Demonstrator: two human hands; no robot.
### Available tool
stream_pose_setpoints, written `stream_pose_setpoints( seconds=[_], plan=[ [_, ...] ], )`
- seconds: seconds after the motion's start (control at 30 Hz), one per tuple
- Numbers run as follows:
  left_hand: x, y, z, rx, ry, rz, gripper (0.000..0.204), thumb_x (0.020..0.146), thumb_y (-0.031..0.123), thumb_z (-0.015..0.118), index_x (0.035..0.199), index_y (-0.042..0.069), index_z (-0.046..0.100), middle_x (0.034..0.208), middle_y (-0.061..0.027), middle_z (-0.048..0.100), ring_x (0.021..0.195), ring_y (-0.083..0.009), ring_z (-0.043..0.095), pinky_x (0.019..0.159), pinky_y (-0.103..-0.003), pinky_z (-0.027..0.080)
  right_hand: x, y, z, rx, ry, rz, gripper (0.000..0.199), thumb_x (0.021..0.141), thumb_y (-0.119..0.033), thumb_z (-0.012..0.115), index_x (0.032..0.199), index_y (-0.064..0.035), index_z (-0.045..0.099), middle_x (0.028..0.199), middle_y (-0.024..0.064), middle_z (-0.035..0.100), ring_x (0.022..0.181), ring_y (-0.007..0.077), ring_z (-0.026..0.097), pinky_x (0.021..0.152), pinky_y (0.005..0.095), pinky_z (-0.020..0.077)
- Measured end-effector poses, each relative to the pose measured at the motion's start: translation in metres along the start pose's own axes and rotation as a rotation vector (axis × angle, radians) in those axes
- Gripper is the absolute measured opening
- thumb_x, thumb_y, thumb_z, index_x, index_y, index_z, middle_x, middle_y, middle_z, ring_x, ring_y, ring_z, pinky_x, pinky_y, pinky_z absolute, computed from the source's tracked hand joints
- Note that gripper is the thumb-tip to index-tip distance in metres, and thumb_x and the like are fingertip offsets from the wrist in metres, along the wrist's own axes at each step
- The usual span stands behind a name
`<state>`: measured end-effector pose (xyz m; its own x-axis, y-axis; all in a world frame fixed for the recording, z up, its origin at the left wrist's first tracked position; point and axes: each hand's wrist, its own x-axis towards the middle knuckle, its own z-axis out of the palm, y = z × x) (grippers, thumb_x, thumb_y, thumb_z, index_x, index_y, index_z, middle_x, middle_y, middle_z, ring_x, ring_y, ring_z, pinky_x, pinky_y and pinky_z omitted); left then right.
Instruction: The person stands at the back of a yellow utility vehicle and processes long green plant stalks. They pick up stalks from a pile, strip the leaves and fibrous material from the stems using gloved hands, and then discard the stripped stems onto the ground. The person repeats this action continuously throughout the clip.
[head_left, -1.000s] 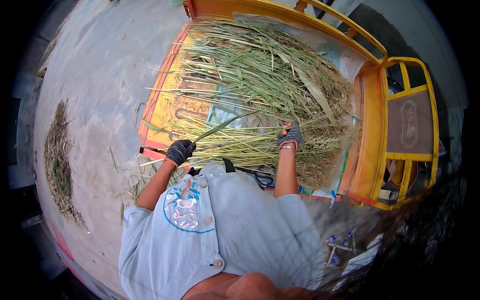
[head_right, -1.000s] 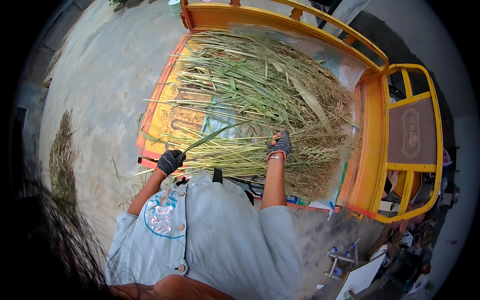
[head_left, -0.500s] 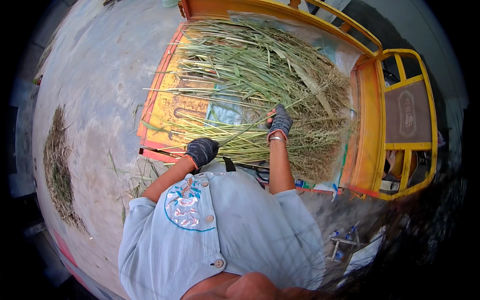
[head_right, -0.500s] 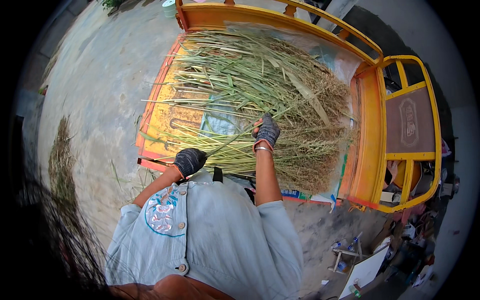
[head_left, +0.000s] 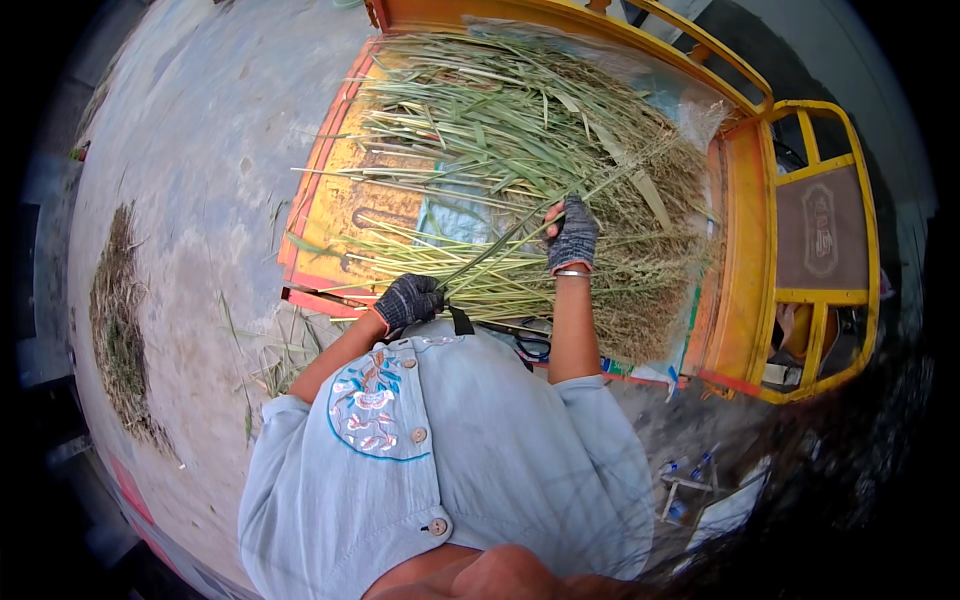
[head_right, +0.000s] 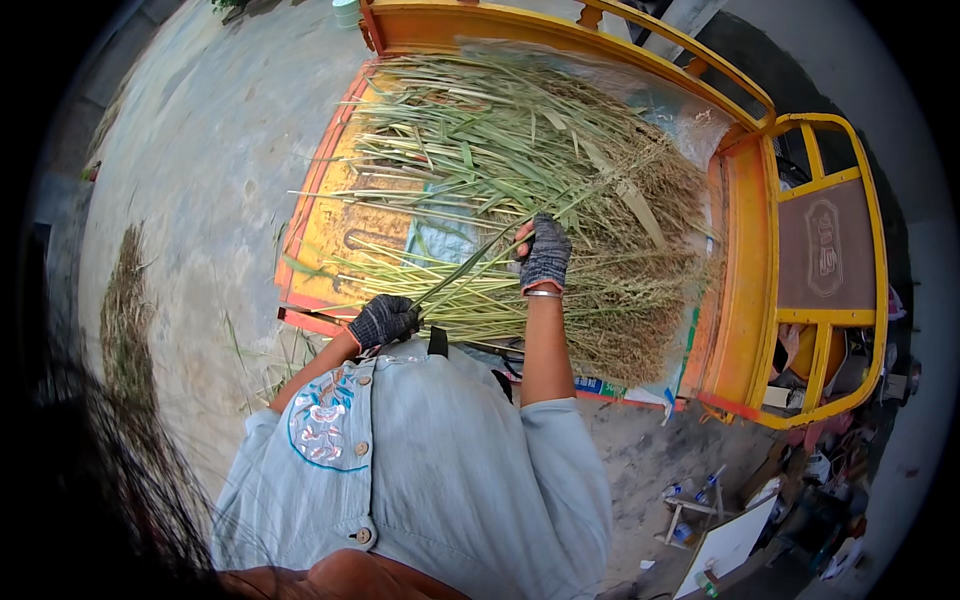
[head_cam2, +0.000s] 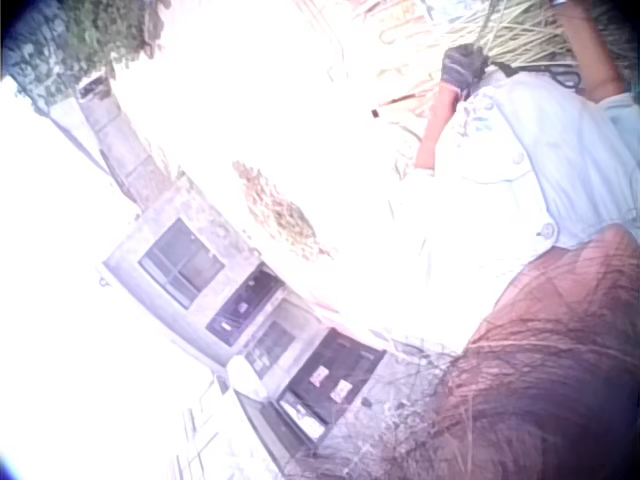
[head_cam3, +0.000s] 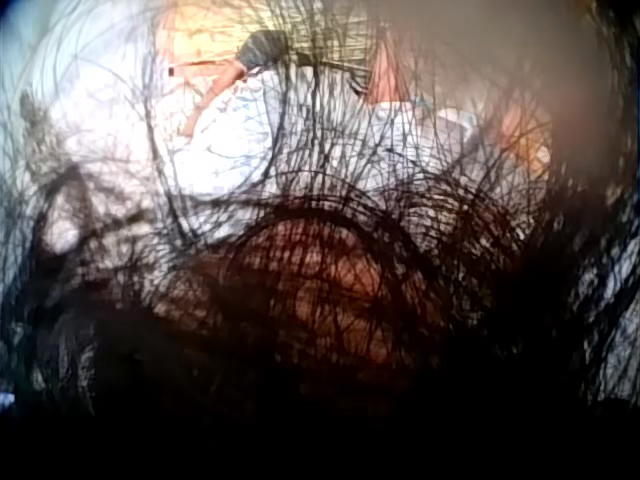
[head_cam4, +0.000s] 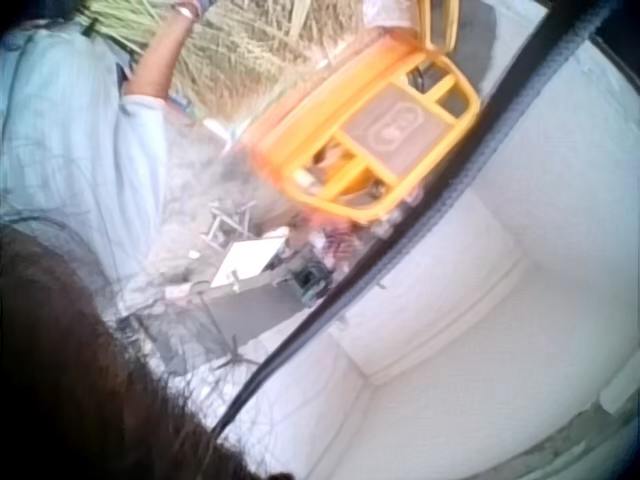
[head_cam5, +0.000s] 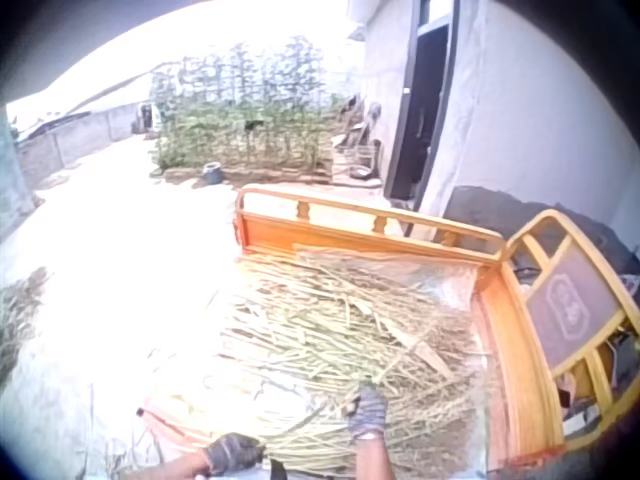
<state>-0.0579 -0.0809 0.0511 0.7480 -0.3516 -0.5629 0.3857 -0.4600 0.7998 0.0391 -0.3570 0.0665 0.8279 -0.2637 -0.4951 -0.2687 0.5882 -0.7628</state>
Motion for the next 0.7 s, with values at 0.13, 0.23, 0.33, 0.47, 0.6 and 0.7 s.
stream_pose_setpoints(
  seconds=[0.13, 0.23, 0.33, 0.47, 0.6, 0.7],
  plan=[
    [0.001, 0.01, -0.006, -0.37, -0.078, -0.211, 0.02, 0.087, 0.019, 0.05, 0.076, 0.003, 0.055, 0.061, -0.0025, 0.054, 0.05, -0.0099, 0.051, 0.045, -0.023, 0.044, 0.001, 0.002, 0.001, 0.495, -0.319, -0.046, 0.019, 0.085, -0.015, 0.047, 0.069, -0.004, 0.047, 0.052, 0.007, 0.044, 0.045, 0.0186, 0.036, 0.049, 0.0304, 0.0364],
    [0.004, 0.009, -0.007, -0.324, -0.11, -0.256, 0.024, 0.089, 0.025, 0.048, 0.075, 0.006, 0.053, 0.059, 0.0001, 0.051, 0.046, -0.0073, 0.046, 0.042, -0.021, 0.039, -0.002, 0.003, -0.003, 0.654, -0.331, 0.087, 0.023, 0.088, -0.021, 0.047, 0.071, -0.005, 0.047, 0.05, 0.006, 0.041, 0.044, 0.0184, 0.037, 0.046, 0.0294, 0.0361],
    [0.007, 0.001, -0.007, -0.322, -0.169, -0.232, 0.025, 0.089, 0.026, 0.048, 0.074, 0.007, 0.053, 0.057, 0.0019, 0.05, 0.043, -0.0056, 0.041, 0.039, -0.02, 0.033, 0.007, 0.003, -0.014, 0.757, -0.346, 0.059, 0.026, 0.091, -0.032, 0.044, 0.076, -0.0103, 0.048, 0.046, -0.0005, 0.035, 0.037, 0.0129, 0.035, 0.033, 0.0265, 0.0285],
    [0.006, 0.013, -0.004, -0.31, -0.114, -0.165, 0.023, 0.087, 0.026, 0.052, 0.075, 0.007, 0.056, 0.057, 0.0019, 0.05, 0.044, -0.006, 0.042, 0.04, -0.02, 0.035, 0.023, 0.004, -0.026, 0.769, -0.253, 0.027, 0.028, 0.091, -0.034, 0.043, 0.073, -0.0129, 0.048, 0.044, -0.0035, 0.034, 0.032, 0.0091, 0.031, 0.027, 0.0233, 0.0228],
    [-0.001, 0.029, -0.007, -0.397, -0.166, -0.21, 0.022, 0.084, 0.026, 0.057, 0.076, 0.005, 0.058, 0.059, 0.0004, 0.053, 0.044, -0.0062, 0.045, 0.041, -0.019, 0.036, 0.026, 0.002, -0.029, 0.857, -0.412, 0.042, 0.03, 0.091, -0.035, 0.043, 0.072, -0.0125, 0.049, 0.043, -0.003, 0.035, 0.033, 0.01, 0.033, 0.028, 0.0242, 0.0259],
    [0.006, 0.032, -0.009, -0.408, -0.086, -0.207, 0.021, 0.08, 0.022, 0.062, 0.072, 0.004, 0.058, 0.058, -0.0019, 0.054, 0.045, -0.0088, 0.048, 0.042, -0.021, 0.04, 0.023, -0.004, -0.018, 0.765, -0.273, 0.068, 0.033, 0.09, -0.038, 0.042, 0.073, -0.0118, 0.05, 0.045, -0.0022, 0.037, 0.036, 0.0113, 0.035, 0.031, 0.0253, 0.0284]
  ],
)
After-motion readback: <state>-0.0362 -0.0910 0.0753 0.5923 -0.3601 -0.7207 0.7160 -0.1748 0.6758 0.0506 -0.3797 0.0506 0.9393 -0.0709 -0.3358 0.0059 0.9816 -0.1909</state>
